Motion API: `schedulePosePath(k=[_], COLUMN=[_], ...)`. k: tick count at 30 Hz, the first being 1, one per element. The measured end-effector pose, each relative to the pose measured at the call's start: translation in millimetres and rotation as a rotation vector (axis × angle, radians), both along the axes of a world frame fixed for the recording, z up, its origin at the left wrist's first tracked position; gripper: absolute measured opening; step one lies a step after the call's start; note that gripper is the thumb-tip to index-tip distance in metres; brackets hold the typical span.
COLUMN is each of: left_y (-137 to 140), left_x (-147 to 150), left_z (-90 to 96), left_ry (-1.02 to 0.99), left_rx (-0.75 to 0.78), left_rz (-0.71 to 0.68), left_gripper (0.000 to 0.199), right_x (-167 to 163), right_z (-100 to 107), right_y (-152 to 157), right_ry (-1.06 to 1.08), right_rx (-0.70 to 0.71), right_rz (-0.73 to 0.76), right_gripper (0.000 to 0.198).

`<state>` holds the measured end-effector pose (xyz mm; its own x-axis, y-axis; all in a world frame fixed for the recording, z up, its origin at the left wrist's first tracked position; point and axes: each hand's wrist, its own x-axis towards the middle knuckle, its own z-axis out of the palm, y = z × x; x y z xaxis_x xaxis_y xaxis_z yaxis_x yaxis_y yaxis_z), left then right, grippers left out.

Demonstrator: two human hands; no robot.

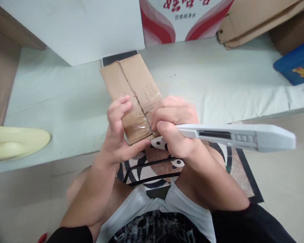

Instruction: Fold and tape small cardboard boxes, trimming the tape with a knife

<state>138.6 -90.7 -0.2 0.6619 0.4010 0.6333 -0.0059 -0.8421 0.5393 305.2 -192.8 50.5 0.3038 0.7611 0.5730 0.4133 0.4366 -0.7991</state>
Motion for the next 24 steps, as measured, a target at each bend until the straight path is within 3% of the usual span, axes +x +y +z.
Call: schedulePosePath(k=[4,12,17,24], left_y=[-0.2,-2.5,-8.1,-7.8], left_x=[-0.6,0.0,-0.4,1.9], left_z=[0.0,6.3,13.7,9.9], left_ry=[0.037,0.066,0.088,0.074], left_rx=[-0.007,-0.020,-0.086,-0.058], left_rz=[0.008,-0.018,0.016,0.047], left_gripper=[0.087,0.080,0.069,0.065], right_x=[0.9,-1.8,-2.1,-0.8], right_z=[1.9,5.7,5.2,4.7], right_y=[-0.6,-5.6,-4.9,-1.8], right_ry=[0.034,0.099,0.096,0.047], right_rx=[-0.038,-0.023,-0.013,-0.070], right_rz=[0.040,-0.086,0.003,0.067], right_gripper=[0.024,0.023,0.023,0.024])
